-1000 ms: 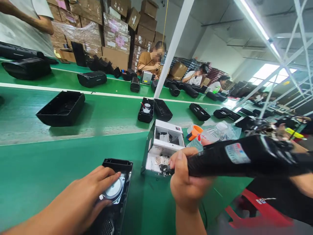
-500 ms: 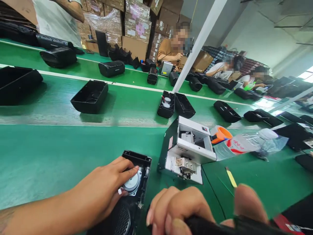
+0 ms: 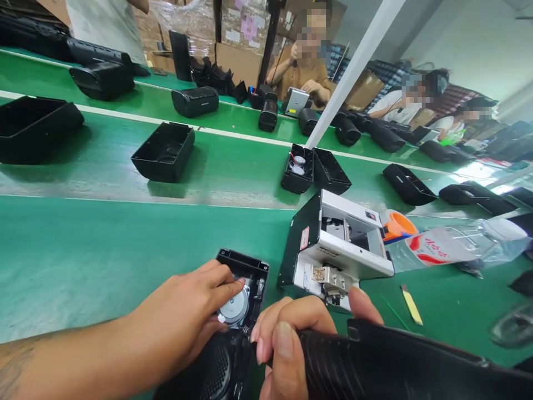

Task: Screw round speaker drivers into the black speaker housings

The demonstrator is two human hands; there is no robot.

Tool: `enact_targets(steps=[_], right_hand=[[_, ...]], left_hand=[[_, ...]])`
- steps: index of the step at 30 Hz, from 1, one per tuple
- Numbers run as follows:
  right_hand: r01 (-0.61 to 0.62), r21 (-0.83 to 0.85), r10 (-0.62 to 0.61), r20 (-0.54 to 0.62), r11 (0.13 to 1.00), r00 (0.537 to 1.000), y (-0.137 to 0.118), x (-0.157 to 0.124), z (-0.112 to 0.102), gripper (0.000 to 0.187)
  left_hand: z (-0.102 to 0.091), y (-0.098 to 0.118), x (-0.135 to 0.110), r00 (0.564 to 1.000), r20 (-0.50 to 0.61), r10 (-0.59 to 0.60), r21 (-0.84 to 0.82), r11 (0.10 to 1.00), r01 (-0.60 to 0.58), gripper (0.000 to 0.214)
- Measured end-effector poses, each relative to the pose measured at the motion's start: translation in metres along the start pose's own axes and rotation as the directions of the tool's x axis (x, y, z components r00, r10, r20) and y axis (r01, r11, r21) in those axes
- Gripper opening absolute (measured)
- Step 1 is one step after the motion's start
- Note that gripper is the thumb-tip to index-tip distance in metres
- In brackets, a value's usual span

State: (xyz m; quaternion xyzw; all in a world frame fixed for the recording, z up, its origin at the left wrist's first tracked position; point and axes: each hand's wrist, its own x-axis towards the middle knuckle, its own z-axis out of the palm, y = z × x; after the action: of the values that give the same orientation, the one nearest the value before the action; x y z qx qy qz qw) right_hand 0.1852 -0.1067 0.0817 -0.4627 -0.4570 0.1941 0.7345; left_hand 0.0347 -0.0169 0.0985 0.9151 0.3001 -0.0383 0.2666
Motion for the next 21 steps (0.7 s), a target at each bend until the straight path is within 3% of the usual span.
enact_targets(steps=[1, 3, 5, 7, 10, 16, 18, 21], right_hand=[[0.006, 0.012, -0.005, -0.017, 1.0, 1.0, 0.0, -0.001, 0.003, 0.013], [0.022, 0.032, -0.018, -0.094, 0.999, 0.995, 0.0, -0.002, 0.012, 0.048], [0.03, 0.049, -0.021, -0.171, 0.998, 0.985, -0.001, -0.003, 0.019, 0.061], [0.032, 0.062, -0.02, -0.187, 0.998, 0.982, -0.001, -0.004, 0.023, 0.057], [0.04, 0.039, -0.035, -0.114, 0.998, 0.993, 0.001, -0.007, 0.02, 0.049], [0.073, -0.009, -0.073, -0.013, 0.997, 0.997, 0.007, -0.009, 0.015, 0.012], [0.068, 0.007, -0.068, -0.01, 0.998, 0.998, 0.008, -0.008, 0.016, 0.012], [0.07, 0.03, -0.07, -0.017, 0.997, 0.997, 0.011, -0.011, 0.017, 0.031]], left_hand=[[0.001, 0.0, 0.0, 1.0, -0.009, 0.002, 0.011, 1.0, -0.002, 0.062], [0.004, -0.001, 0.0, 1.0, -0.026, 0.01, 0.023, 1.0, -0.009, 0.063], [0.005, -0.002, 0.0, 0.999, -0.034, 0.019, 0.03, 0.999, -0.018, 0.064], [0.005, -0.001, -0.001, 1.0, -0.017, 0.02, 0.038, 0.999, -0.02, 0.063], [0.001, 0.002, 0.0, 1.0, 0.017, 0.0, 0.06, 0.998, -0.001, 0.06], [-0.002, 0.009, 0.004, 1.0, 0.014, -0.004, 0.085, 0.996, 0.002, 0.05], [-0.002, 0.009, 0.004, 1.0, 0.003, 0.002, 0.085, 0.996, -0.003, 0.047], [0.0, 0.008, 0.003, 1.0, -0.02, 0.019, 0.087, 0.996, -0.017, 0.045]])
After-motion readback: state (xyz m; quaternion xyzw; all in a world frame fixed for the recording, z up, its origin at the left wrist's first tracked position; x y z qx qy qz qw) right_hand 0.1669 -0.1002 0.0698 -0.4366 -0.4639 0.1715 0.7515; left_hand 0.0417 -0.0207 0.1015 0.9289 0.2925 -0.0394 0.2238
